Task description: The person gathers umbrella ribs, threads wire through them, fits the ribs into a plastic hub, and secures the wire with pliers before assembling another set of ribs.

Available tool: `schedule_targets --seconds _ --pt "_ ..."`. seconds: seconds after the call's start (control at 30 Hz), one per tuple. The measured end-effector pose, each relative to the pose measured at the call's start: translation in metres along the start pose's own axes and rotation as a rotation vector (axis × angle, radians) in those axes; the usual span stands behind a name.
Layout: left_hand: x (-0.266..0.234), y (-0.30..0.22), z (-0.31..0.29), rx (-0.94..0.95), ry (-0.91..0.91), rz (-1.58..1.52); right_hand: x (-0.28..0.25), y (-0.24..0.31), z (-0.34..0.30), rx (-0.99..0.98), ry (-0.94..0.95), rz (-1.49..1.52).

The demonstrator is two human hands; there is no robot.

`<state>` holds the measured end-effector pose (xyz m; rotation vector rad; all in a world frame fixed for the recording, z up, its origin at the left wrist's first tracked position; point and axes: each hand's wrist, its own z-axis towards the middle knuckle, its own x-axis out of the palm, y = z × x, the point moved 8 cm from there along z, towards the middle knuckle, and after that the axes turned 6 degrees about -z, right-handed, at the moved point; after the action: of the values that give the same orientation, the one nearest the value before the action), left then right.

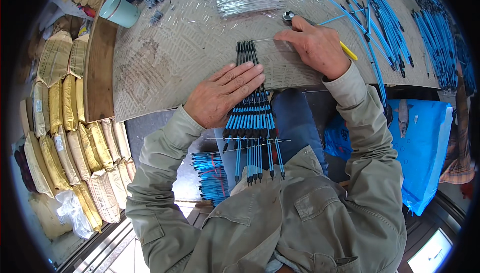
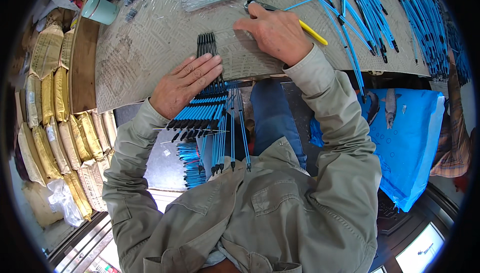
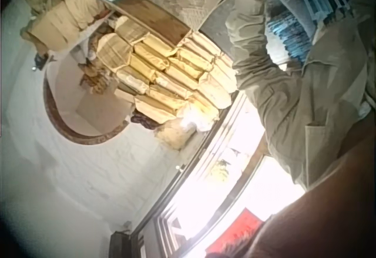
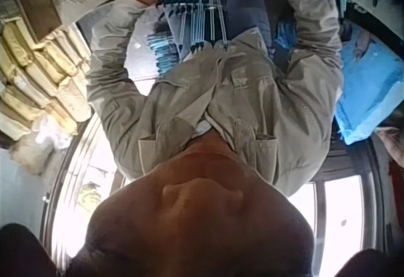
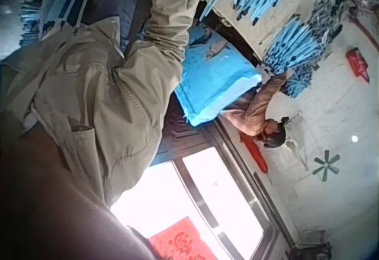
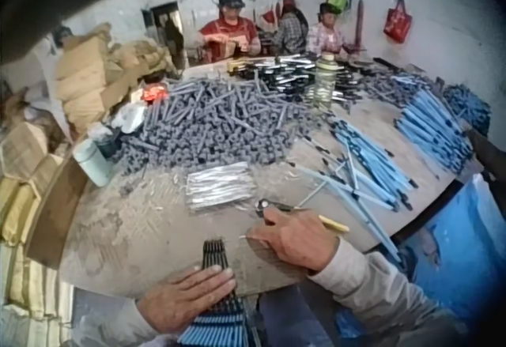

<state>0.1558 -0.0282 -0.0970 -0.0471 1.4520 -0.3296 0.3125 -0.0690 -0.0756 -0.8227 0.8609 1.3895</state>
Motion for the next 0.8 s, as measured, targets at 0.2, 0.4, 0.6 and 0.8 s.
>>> schedule_targets --seconds 0.2,0.4,0.6,0.8 --pt "0.001 0.001 0.002 0.005 -0.002 -0.022 0.002 0.003 0.006 -0.062 -0.007 0.022" --pt "0.003 0.001 0.001 -0.001 0.014 -0.022 0.018 0.021 0.014 -0.072 -0.004 0.035" --pt "0.008 -0.003 0.002 0.036 0.045 0.059 0.023 0.030 0.025 -0.034 -0.007 0.062" --pt "-0.005 -0.002 0.000 0.027 -0.046 -0.096 -0.137 0.076 0.005 -0.048 0.044 0.848"
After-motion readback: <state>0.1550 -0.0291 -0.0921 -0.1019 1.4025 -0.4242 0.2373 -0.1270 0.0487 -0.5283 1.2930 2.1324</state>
